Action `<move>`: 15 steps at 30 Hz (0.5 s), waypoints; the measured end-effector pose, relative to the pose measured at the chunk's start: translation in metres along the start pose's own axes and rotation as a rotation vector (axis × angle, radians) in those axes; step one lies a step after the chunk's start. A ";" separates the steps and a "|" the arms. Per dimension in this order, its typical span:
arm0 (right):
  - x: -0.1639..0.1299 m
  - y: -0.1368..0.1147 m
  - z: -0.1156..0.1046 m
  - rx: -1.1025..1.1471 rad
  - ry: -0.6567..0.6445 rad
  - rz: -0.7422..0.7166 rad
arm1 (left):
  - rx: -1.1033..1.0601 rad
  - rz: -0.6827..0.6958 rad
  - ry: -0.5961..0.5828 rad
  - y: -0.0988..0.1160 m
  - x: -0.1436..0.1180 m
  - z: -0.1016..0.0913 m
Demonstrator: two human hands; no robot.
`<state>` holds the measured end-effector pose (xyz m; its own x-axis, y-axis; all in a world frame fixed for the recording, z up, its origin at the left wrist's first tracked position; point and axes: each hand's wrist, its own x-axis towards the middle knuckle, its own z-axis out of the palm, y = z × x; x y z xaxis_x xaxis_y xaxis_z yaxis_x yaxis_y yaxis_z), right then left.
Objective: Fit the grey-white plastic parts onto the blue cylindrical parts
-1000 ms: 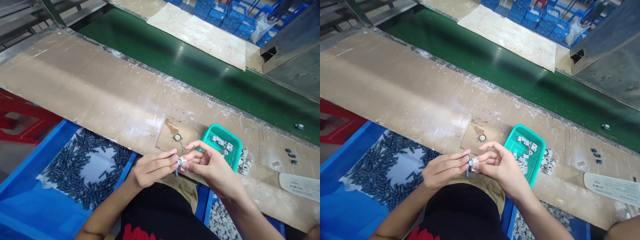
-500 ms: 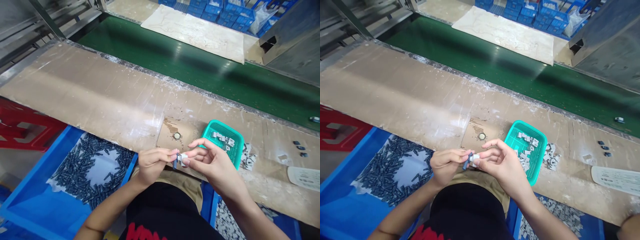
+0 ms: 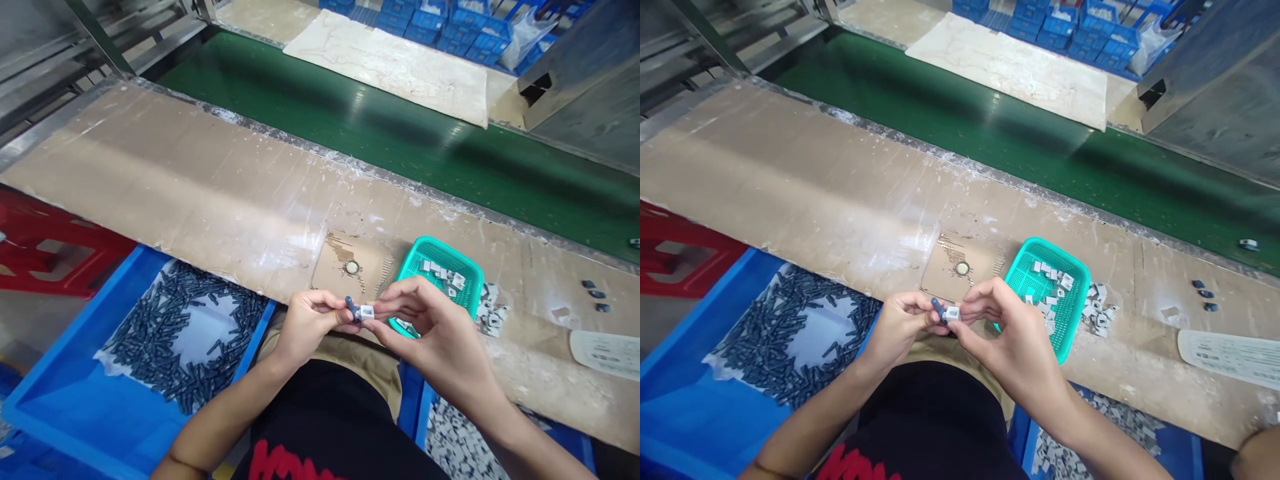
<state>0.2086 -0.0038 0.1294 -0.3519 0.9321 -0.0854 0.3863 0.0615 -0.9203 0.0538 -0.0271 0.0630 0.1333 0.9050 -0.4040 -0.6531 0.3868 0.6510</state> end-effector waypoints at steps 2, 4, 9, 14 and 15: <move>-0.002 0.001 0.001 -0.053 0.004 -0.047 | 0.003 -0.014 -0.014 0.003 -0.001 0.001; -0.004 0.004 0.002 -0.113 0.034 -0.084 | 0.028 -0.001 -0.005 0.005 -0.001 0.003; -0.007 0.013 0.005 -0.173 0.074 -0.110 | 0.113 0.043 0.035 0.000 -0.002 0.005; 0.004 0.022 0.002 0.034 0.062 -0.022 | 0.169 0.068 0.034 -0.002 0.006 0.011; 0.009 0.025 0.000 0.128 0.038 0.027 | 0.243 0.088 0.024 0.001 0.008 0.012</move>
<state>0.2152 0.0058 0.1056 -0.3096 0.9457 -0.0989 0.2821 -0.0080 -0.9594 0.0634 -0.0178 0.0682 0.0641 0.9337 -0.3523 -0.4626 0.3406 0.8185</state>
